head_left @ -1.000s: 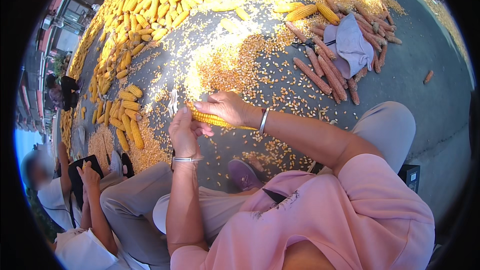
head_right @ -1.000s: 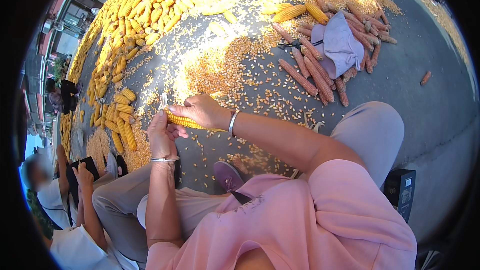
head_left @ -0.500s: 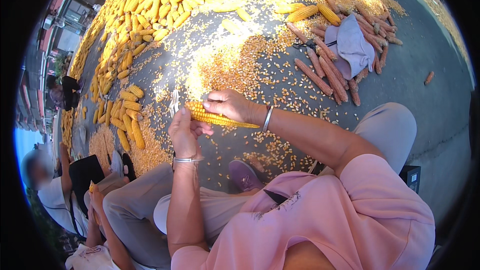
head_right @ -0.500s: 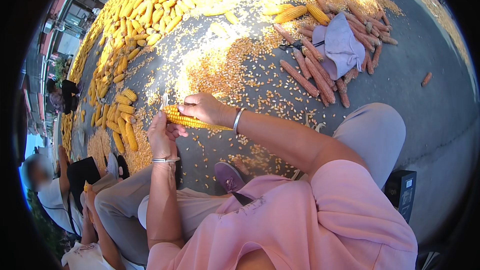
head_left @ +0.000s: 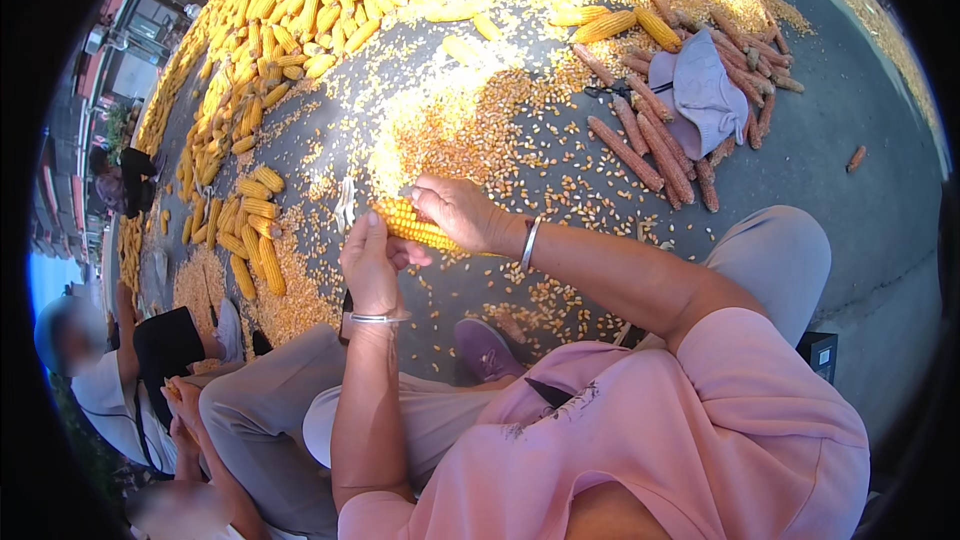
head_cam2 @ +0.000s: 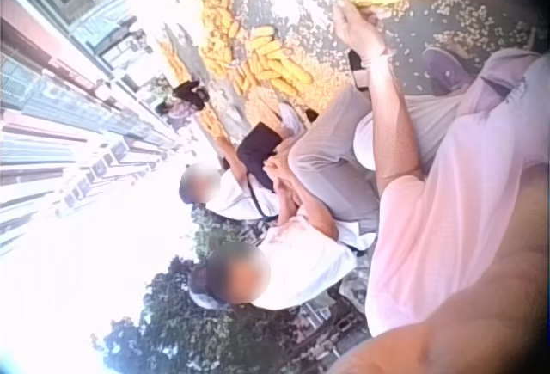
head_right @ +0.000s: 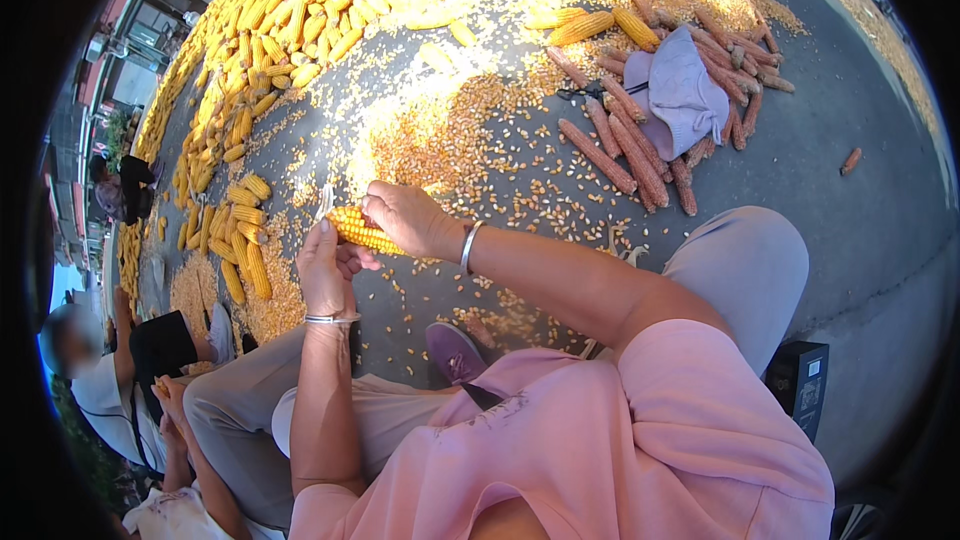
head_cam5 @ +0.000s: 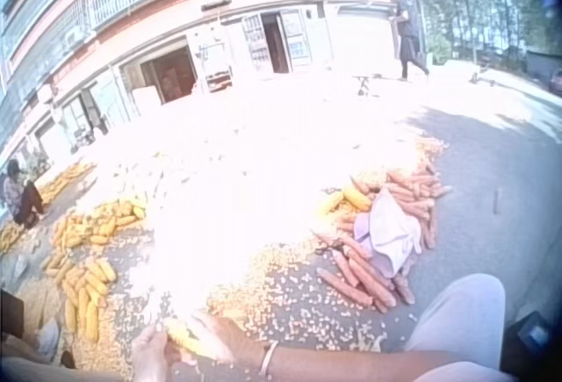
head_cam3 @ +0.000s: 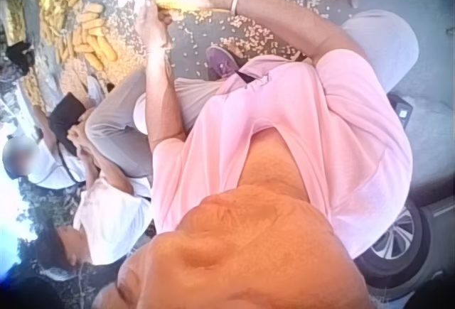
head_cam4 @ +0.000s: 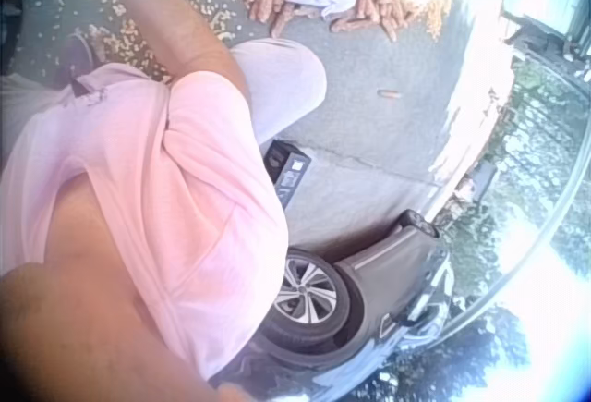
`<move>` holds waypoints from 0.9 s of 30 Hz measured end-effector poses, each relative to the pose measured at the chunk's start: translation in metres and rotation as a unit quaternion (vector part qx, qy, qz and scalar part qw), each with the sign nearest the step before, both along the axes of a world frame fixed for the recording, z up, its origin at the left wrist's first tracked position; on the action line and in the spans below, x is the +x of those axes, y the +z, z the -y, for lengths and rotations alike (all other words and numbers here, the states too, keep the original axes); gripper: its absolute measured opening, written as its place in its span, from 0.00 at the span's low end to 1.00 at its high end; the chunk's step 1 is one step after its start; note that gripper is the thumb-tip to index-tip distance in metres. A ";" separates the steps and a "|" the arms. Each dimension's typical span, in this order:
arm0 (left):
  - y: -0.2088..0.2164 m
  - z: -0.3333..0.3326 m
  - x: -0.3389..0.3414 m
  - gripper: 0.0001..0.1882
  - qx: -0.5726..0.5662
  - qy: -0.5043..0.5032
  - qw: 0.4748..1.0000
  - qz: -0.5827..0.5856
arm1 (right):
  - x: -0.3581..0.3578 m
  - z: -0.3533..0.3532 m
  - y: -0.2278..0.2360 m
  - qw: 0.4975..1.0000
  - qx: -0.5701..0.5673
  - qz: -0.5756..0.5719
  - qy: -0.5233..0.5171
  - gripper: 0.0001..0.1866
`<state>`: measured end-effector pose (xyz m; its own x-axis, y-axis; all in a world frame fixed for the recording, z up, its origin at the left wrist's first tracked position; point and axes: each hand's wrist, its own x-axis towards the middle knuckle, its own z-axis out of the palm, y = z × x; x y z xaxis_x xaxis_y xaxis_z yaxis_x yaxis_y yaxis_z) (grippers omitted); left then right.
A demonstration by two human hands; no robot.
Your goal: The person sits on the ground and shucks corn cobs by hand, removing kernels and dropping them onto a large pile. The person handles multiple cobs one at a time, rotating them to remove kernels.
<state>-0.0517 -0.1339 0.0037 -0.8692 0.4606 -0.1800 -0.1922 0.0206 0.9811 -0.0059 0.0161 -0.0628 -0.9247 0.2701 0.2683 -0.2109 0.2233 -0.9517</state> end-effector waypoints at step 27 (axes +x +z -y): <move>0.001 -0.001 0.001 0.16 -0.010 -0.026 0.999 0.015 | 0.007 0.007 0.024 0.996 -0.024 0.087 0.006 0.31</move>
